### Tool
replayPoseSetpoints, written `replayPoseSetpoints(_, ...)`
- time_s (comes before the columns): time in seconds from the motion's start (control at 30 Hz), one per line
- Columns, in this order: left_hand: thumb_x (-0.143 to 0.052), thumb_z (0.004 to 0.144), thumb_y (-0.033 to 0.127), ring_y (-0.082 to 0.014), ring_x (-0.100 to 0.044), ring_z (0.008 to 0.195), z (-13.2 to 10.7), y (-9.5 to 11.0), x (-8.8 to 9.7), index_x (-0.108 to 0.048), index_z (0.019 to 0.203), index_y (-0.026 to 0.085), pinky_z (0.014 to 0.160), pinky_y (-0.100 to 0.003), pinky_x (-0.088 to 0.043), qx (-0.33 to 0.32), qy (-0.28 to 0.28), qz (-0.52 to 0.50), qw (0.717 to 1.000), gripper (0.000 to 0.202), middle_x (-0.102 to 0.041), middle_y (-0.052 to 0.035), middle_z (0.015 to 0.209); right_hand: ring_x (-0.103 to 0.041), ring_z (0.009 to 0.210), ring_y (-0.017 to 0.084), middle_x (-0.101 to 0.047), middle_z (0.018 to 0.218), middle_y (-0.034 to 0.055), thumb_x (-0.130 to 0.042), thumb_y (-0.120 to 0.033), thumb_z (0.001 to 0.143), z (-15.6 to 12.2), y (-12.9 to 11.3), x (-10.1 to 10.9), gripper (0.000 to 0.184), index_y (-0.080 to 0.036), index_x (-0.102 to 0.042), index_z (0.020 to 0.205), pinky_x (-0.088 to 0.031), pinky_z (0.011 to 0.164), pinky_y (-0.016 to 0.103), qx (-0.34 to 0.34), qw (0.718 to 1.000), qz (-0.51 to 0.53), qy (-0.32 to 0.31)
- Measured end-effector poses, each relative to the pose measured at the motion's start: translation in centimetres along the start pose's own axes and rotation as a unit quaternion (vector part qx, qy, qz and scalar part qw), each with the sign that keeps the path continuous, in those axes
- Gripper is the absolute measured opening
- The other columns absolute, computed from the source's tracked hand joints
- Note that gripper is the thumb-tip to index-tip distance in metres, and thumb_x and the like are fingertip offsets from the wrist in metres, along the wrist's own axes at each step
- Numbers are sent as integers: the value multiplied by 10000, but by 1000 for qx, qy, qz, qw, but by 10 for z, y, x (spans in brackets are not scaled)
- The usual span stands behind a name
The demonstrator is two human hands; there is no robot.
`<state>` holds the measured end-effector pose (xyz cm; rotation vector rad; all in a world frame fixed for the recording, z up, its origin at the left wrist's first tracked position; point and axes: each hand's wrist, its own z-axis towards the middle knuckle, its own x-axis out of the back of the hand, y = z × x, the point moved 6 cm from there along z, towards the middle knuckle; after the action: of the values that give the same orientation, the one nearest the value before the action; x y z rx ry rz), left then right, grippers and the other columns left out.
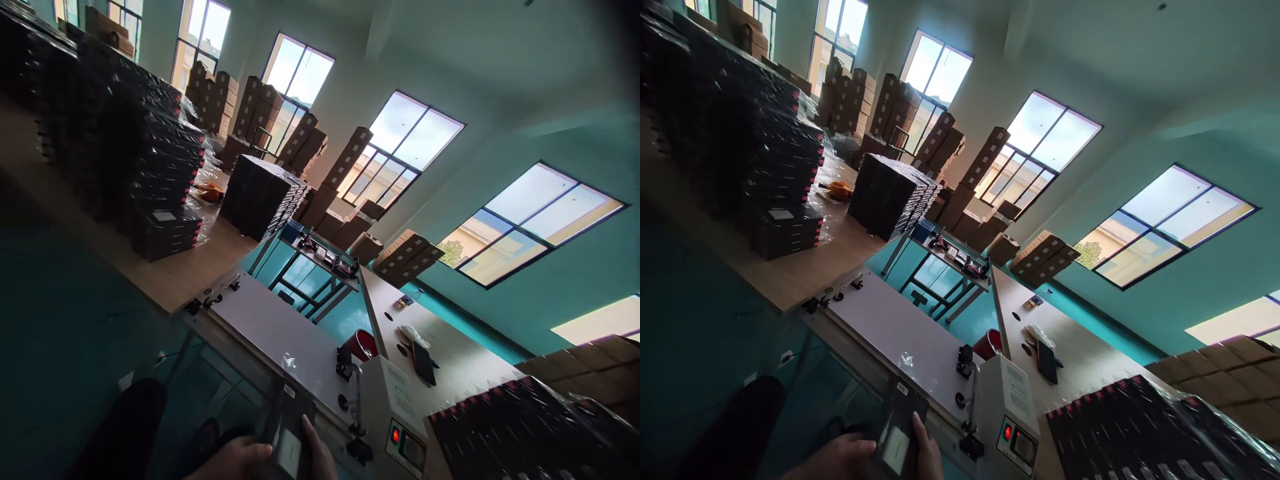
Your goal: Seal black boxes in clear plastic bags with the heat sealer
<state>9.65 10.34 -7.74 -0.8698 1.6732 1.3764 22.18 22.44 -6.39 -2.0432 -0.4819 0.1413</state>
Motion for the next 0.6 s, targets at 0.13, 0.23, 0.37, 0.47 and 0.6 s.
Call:
replayPoseSetpoints(0.13,-832,696,514,-335,-684,1060,6,-8,18,-744,910,153,1033,-436,-456,-3,26,61,998,429,-769,-136,971,-636,616,217,-662,549,22,-820,-561,574,-7,-56,31,376,-205,-699,597,-516,574,312,86,982,-168,21)
replayPoseSetpoints(0.23,-847,665,548,-344,-679,1087,6,-11,20,-756,936,161,1023,-439,-466,13,39,63,997,481,-769,-144,1024,-651,676,214,-730,702,49,-801,-524,604,1,-118,34,375,-196,-738,775,-499,559,289,166,952,-251,59)
replayPoseSetpoints(0.37,-873,628,542,-305,-701,1034,6,-10,17,-754,1014,122,971,-378,-490,16,44,48,998,582,-763,-164,1059,-577,493,129,-762,892,65,-762,-369,634,42,-161,-3,471,-184,-684,1059,-380,403,244,140,937,-319,-5)
replayPoseSetpoints(0.47,-871,644,513,-276,-708,1000,10,-10,18,-752,1025,91,923,-333,-502,12,37,43,998,581,-759,-179,1063,-454,334,82,-738,669,12,-769,-173,524,70,-160,-34,402,-165,-730,924,-289,363,220,94,924,-362,-84)
replayPoseSetpoints(0.6,-938,513,472,-228,-710,837,11,-9,12,-760,901,73,778,-282,-519,25,66,-3,998,584,-773,-160,916,-437,346,92,-543,370,-59,-706,-39,456,75,-156,-53,156,-160,-674,549,-292,415,217,117,900,-401,-126)
